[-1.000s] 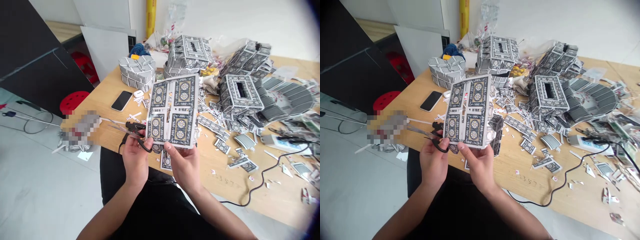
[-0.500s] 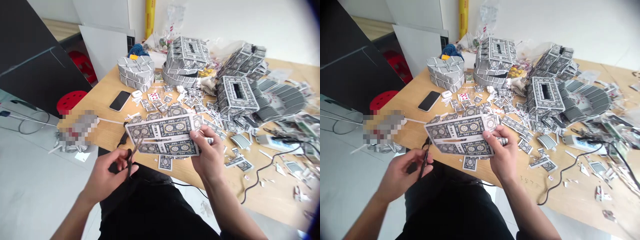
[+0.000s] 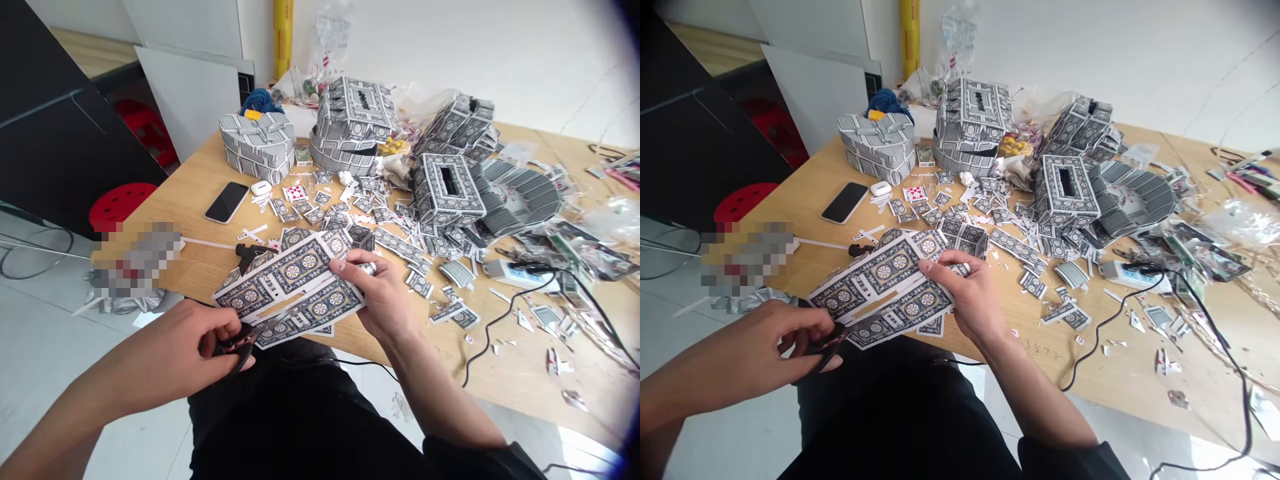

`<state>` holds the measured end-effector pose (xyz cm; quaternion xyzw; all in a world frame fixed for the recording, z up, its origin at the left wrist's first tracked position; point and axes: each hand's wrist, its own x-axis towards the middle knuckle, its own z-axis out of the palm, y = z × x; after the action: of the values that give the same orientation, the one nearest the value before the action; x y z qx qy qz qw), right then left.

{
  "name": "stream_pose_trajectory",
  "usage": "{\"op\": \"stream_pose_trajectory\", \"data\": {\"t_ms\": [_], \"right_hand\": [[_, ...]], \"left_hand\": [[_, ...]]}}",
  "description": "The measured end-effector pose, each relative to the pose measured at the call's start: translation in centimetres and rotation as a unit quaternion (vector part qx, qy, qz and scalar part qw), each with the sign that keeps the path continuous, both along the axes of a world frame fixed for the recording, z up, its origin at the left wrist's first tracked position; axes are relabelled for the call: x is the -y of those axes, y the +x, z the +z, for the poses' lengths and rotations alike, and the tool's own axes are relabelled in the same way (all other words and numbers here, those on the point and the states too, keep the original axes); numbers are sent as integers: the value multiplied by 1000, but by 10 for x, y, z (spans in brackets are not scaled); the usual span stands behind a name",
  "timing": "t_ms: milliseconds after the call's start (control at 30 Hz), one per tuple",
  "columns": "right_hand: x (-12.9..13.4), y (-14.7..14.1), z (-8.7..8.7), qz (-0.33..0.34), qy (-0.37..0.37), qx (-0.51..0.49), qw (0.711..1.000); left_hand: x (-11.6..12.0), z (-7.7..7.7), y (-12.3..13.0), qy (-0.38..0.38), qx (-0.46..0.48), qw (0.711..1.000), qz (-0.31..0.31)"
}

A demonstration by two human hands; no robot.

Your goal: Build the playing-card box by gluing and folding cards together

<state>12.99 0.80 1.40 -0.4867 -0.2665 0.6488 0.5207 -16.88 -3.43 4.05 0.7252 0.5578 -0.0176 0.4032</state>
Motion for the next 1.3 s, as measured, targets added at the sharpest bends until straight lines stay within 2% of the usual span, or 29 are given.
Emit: {"op": "stream_pose_trajectory", "data": {"t_ms": [200,367,767,1000,1300], "right_hand": [[-1,-1,-1,1,19,30,999],[0,-4,-5,26,33,57,997],[0,-4,-10,25,35,44,998],[1,-2,-14,25,56,48,997],[-1,-3,-16,24,51,40,998]], "left_hand": [[-2,4,-5,-15,25,1000,10],[-4,4,1,-29,23,999,12],[-1,1,7,-62,31,997,26],[-3,5,13,-82,25,995,40],[-3,-1,11,-123,20,992,6]]}}
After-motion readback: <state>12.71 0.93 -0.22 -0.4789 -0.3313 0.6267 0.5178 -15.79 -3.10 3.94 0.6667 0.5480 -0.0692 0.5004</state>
